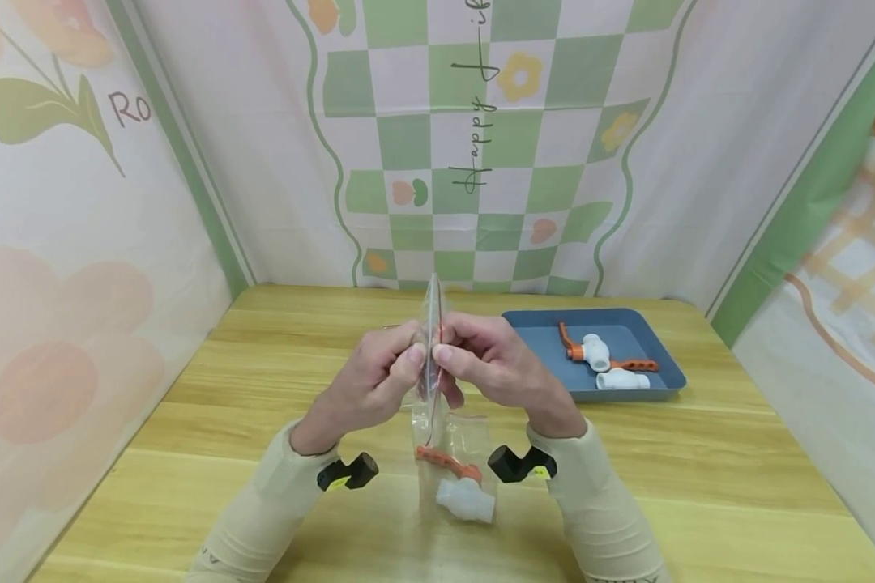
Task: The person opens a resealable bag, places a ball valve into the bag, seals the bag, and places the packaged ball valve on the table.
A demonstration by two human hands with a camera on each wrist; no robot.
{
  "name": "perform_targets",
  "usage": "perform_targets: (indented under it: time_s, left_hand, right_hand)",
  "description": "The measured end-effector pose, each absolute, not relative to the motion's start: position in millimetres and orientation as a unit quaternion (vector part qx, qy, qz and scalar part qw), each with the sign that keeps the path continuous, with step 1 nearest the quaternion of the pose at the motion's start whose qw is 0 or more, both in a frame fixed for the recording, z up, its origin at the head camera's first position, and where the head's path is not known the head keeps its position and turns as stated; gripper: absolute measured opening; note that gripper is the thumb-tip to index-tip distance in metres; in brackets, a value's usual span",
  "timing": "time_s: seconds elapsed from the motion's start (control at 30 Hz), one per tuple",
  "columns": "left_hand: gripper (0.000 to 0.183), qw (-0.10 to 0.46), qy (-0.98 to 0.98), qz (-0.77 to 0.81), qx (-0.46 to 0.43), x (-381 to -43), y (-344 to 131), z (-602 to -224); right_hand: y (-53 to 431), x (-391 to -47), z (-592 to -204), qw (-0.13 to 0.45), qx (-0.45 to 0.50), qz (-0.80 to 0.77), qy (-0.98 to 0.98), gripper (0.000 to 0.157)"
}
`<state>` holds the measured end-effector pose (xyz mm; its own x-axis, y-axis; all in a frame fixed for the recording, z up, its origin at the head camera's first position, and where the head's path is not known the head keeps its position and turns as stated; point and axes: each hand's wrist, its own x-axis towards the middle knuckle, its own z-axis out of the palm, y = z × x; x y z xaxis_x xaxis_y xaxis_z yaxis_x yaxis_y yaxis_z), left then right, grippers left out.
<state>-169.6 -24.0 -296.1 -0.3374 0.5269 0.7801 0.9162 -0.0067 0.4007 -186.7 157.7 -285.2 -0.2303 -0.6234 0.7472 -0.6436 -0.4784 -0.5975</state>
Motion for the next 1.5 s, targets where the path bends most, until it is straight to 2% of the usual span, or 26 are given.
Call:
perform_targets:
  time_s: [0.23,0.5,0.77,1.13,1.5]
  left_hand:
    - [0.023,0.213,-0.678,-0.45,-0.54,-171,-25,-297]
    - [0.038,0.223,-0.675,-0.449,-0.541,-171,-23,-296]
    - [0.021,0.226,-0.69,-0.428,-0.538,-175,-26,-295]
    - [0.02,0.233,-0.739,-0.383,-0.503,-188,-38,-296]
    - [0.02,0.224,-0.756,-0.381,-0.483,-192,-44,-294]
  right_hand:
    - [160,-186,-286,0.006,0.619,0.589,-0.519,0.021]
    - [163,-185,-285,0.004,0.61,0.589,-0.531,0.022]
    - [168,-185,-281,0.064,0.58,0.552,-0.596,0.017]
    - [172,-185,-283,0.183,0.487,0.44,-0.731,0.024]
    - [174,-189,-282,0.201,0.446,0.419,-0.765,0.024]
